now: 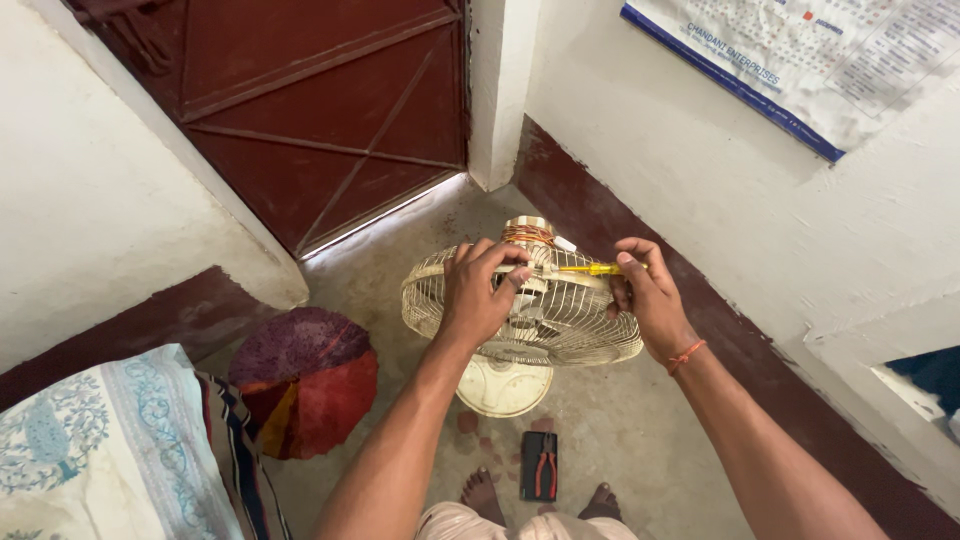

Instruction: The person uses a screwdriver to unscrew the fasteners holding the front grille of a pedestal fan, then removes the grille cover and sets it on the floor next to the fan, exposing the blades and motor.

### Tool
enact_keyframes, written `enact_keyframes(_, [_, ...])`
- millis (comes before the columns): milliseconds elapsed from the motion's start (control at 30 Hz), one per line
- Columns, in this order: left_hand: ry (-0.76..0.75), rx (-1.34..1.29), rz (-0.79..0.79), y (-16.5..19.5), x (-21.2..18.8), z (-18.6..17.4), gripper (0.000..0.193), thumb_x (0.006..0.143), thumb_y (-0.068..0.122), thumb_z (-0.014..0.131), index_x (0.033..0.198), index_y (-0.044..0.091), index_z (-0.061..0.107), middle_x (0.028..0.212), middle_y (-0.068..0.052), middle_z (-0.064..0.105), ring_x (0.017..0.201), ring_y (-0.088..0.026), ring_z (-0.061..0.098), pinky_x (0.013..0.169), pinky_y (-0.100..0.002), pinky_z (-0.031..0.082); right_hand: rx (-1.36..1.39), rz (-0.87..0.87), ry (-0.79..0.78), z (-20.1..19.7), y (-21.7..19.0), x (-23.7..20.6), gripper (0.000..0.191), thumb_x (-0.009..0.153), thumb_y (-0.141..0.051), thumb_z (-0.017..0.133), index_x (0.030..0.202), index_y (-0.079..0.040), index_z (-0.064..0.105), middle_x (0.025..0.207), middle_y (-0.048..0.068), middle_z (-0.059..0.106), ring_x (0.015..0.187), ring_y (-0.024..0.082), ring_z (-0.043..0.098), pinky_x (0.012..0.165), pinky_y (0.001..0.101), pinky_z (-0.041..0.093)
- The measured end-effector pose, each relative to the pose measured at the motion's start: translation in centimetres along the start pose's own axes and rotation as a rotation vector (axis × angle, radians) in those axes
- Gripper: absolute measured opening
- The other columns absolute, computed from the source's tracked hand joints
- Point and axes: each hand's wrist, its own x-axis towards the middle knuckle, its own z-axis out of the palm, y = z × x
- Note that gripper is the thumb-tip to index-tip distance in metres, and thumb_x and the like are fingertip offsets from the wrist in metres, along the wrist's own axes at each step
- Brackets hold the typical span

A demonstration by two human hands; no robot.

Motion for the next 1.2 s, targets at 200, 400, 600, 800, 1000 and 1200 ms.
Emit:
enact_keyframes(200, [0.018, -0.017, 0.028, 0.3, -0.1, -0.3, 0.019, 0.091, 0.032, 0.075, 0.106, 0.021, 0.075, 0.101, 0.000, 0.067, 0.103, -0.025, 0.057, 0.094, -0.043, 0.039, 0.044, 0.033, 0.020, -0.1, 0.0, -0.1, 0.024, 0.100, -0.018, 0.046, 0.124, -0.015, 0.048, 0.078, 0.000, 0.050, 0.067, 0.009, 0.046, 0.062, 0.0307, 0.051])
enact_keyframes(400, [0.024, -0.001, 0.020, 0.7, -0.1, -0.3, 0.024, 0.084, 0.035, 0.080, 0.105, 0.024, 0.077, 0.096, 0.001, 0.067, 0.099, -0.024, 0.057, 0.092, -0.043, 0.040, 0.068, -0.020, -0.009, -0.1, 0.6, 0.0, 0.017, 0.107, -0.022, 0.050, 0.121, -0.012, 0.050, 0.079, 0.000, 0.047, 0.067, 0.009, 0.046, 0.060, 0.0309, 0.048])
enact_keyframes(600, [0.044, -0.010, 0.040, 0.5, -0.2, -0.1, 0.020, 0.087, 0.035, 0.079, 0.104, 0.025, 0.079, 0.095, 0.001, 0.067, 0.098, -0.024, 0.058, 0.093, -0.042, 0.041, 0.066, 0.037, 0.006, -0.3, 0.3, -0.1, 0.020, 0.102, -0.019, 0.048, 0.122, -0.015, 0.050, 0.076, -0.001, 0.050, 0.069, 0.008, 0.048, 0.063, 0.0296, 0.050])
enact_keyframes(800, [0.033, -0.020, 0.045, 0.3, -0.4, -0.1, 0.020, 0.090, 0.033, 0.076, 0.106, 0.022, 0.078, 0.098, -0.001, 0.066, 0.102, -0.025, 0.056, 0.096, -0.043, 0.039, 0.059, 0.013, 0.014, 0.2, 0.0, -0.3, 0.019, 0.107, -0.024, 0.047, 0.122, -0.013, 0.051, 0.072, 0.001, 0.045, 0.066, 0.010, 0.044, 0.060, 0.0307, 0.047])
enact_keyframes(1000, [0.034, -0.027, 0.042, 0.2, -0.4, 0.1, 0.018, 0.092, 0.032, 0.074, 0.107, 0.022, 0.078, 0.098, -0.001, 0.066, 0.102, -0.025, 0.055, 0.096, -0.042, 0.039, 0.031, 0.042, 0.024, 0.2, -0.5, -0.5, 0.021, 0.106, -0.028, 0.043, 0.121, -0.015, 0.050, 0.073, 0.002, 0.050, 0.066, 0.011, 0.045, 0.061, 0.0310, 0.048])
enact_keyframes(1200, [0.042, -0.023, 0.044, 0.1, -0.4, 0.2, 0.018, 0.093, 0.029, 0.072, 0.108, 0.023, 0.078, 0.099, -0.001, 0.066, 0.104, -0.025, 0.056, 0.096, -0.042, 0.039, 0.007, 0.045, 0.036, 0.4, -0.6, -0.3, 0.022, 0.108, -0.029, 0.044, 0.120, -0.013, 0.051, 0.072, 0.002, 0.049, 0.066, 0.012, 0.045, 0.062, 0.0302, 0.047])
